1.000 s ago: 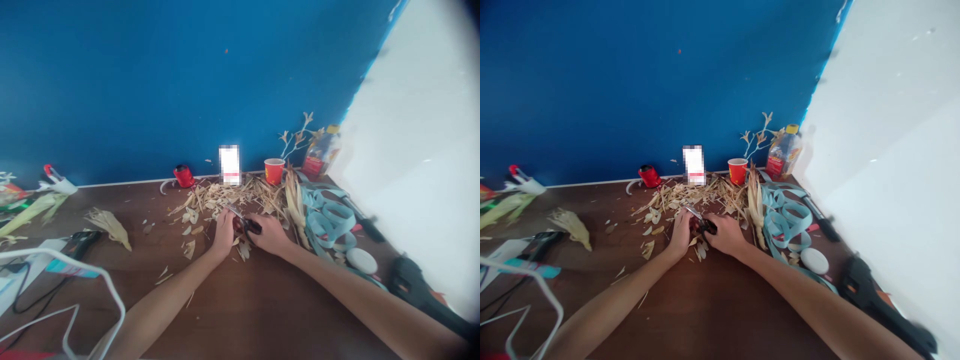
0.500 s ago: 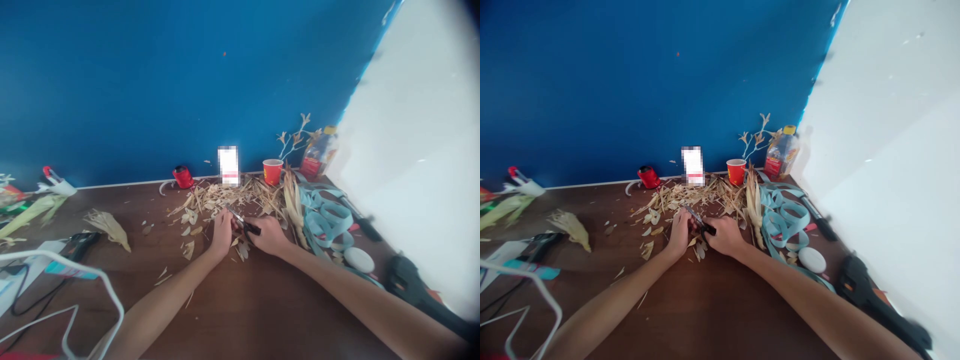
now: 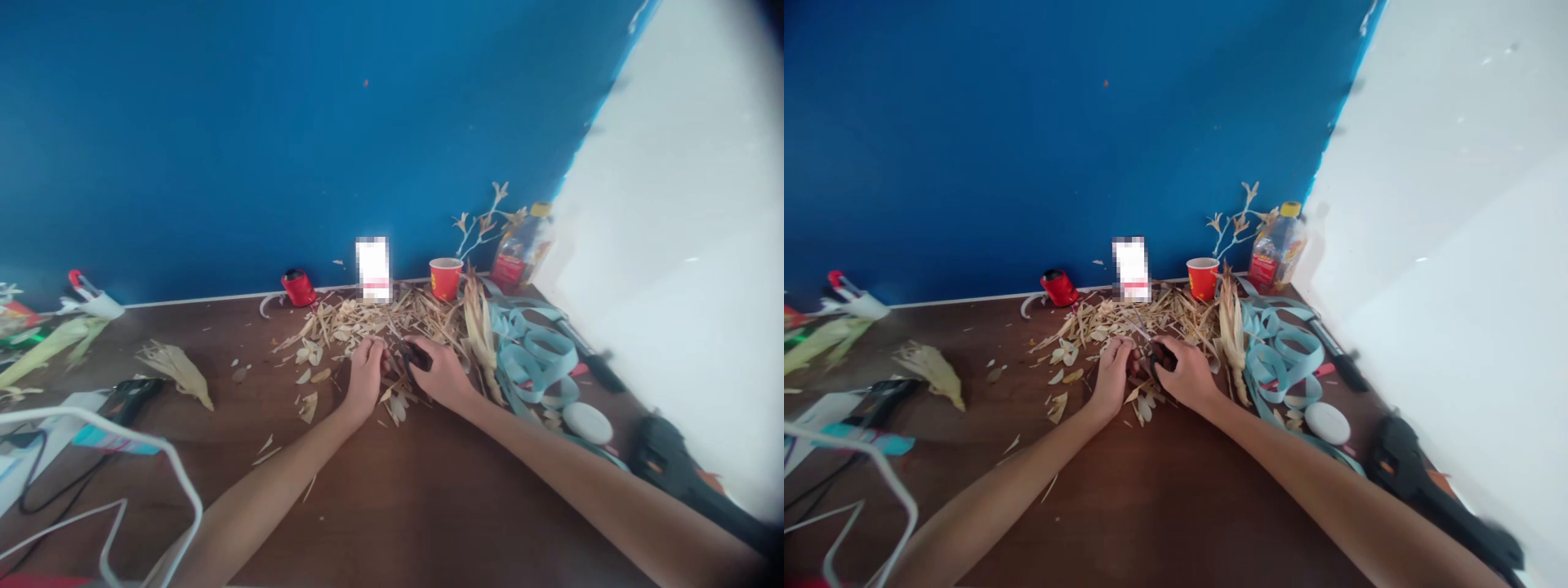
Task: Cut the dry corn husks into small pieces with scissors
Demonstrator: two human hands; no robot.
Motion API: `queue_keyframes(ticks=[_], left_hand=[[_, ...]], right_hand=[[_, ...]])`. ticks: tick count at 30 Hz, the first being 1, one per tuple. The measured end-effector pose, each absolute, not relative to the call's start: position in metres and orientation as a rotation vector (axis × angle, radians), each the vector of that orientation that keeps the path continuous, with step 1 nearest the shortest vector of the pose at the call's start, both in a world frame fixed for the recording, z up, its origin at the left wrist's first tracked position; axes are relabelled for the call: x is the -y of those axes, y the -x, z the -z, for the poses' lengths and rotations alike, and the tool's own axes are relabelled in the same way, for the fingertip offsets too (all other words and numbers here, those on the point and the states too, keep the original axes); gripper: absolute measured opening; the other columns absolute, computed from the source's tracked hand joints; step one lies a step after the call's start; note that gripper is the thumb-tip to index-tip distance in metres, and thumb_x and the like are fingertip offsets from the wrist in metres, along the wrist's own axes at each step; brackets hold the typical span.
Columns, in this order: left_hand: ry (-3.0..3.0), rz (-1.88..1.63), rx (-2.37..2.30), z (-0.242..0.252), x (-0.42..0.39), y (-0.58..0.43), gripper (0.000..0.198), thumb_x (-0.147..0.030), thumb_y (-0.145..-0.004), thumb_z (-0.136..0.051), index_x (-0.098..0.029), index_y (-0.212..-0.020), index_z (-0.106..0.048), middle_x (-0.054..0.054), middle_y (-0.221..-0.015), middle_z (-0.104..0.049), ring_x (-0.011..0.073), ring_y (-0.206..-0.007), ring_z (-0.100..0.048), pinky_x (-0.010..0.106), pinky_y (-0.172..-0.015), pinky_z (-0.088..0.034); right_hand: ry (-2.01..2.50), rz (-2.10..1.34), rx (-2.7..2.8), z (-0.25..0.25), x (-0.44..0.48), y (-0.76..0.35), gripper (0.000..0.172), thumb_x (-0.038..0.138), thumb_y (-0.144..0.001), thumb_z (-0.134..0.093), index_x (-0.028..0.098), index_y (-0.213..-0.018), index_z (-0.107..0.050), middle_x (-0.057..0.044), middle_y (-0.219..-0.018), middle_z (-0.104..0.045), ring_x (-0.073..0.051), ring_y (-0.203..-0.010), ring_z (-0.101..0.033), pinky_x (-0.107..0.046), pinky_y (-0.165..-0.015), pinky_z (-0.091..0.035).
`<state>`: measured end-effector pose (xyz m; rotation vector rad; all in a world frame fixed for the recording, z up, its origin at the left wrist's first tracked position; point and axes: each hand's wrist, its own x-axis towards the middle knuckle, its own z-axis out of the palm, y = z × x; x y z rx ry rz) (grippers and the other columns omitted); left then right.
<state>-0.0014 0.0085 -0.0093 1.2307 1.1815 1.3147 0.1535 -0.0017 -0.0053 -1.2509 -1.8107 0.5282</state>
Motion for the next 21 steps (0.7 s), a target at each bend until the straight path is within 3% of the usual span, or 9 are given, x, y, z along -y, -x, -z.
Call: queue_keyframes(ticks=[5, 21], left_hand=[[-1.304, -1.3, -1.18, 0.0077, -0.0073, 0.0025, 0.027, -0.042, -0.088, -0.047, -0.018, -0.076, -0.05, -0.002, -0.069, -0.05, 0.0091, -0.056, -0.046, 0.022, -0.055, -0.038], [-1.189, -1.323, -1.161, 0.0089, -0.0074, 0.002, 0.021, -0.036, -0.086, -0.045, -0.019, -0.075, -0.047, -0.002, -0.067, -0.052, 0.0102, -0.054, -0.047, 0.023, -0.052, -0.038]], right_hand=[[1.325, -0.556, 1.748, 0.0065, -0.0001, -0.1548, 0.036, 0.024, -0.075, -0.056, 0.021, -0.11, -0.063, -0.003, -0.09, -0.07, -0.019, -0.079, -0.064, -0.03, -0.075, -0.049], [1.377, -0.492, 1.918, 0.0021, 0.0055, -0.1521, 0.032, 0.026, -0.075, -0.059, 0.024, -0.106, -0.064, -0.002, -0.085, -0.07, -0.019, -0.076, -0.064, -0.03, -0.072, -0.048]])
